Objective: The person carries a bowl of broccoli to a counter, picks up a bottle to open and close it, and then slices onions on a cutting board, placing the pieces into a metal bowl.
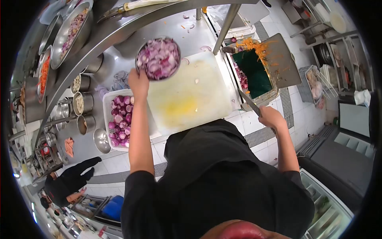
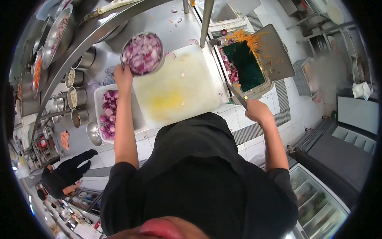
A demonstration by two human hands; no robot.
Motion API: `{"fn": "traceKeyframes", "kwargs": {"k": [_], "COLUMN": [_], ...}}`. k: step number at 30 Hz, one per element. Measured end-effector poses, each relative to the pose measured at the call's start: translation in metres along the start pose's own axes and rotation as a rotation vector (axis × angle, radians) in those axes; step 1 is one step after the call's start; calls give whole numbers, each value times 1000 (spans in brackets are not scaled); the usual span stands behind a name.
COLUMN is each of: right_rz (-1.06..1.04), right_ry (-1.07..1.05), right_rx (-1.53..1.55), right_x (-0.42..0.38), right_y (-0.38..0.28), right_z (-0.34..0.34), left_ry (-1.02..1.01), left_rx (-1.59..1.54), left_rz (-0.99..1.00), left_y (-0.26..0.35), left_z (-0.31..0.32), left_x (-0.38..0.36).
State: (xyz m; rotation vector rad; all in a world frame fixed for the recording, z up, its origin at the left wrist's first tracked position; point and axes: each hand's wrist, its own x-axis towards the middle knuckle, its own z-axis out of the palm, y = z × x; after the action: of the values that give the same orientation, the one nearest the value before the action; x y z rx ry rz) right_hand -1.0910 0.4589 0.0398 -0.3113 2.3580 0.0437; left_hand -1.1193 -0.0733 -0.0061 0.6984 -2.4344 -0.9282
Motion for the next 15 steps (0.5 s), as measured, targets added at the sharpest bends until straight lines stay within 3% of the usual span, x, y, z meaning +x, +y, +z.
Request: {"fn": "traceKeyframes", "kwargs": {"k": [2,3,5,7,9,10,12,14,15], "right_rz": [-69,-1,-173,-412,-586,-670,-638,-184,-204], "right_ry": [86,98,430,644,723,908,952,667,663], "right_rx": [-52,-67,-49,82,215,170,128,165,163], "right_x": [36,55,73,109,150,190,245,276,281], "right_y": [8,1,-40,-84,-132,-149,-183,-213,-227], "right_z": [10,8,-16,-36,-56,-55,-70,-83,-83], "left_ry": [-2,2,2,5,52,56,55,0,22], "left_rx": [-84,-104,-154,-170,-207,-152,-210,-184,-272], "left_rz": [-87,-114,-195,-308,-381,-363,-388,-481,-472], "left_y": [-22,-24,-38,-47,-56,-61,-48,-55,-56], "left_z": [-13,-21,-28,-32,-32,-34,-43,-49,-47], "left_x": [-44,-68,-112,-148,-181,-191,-198,-204,-207]}}
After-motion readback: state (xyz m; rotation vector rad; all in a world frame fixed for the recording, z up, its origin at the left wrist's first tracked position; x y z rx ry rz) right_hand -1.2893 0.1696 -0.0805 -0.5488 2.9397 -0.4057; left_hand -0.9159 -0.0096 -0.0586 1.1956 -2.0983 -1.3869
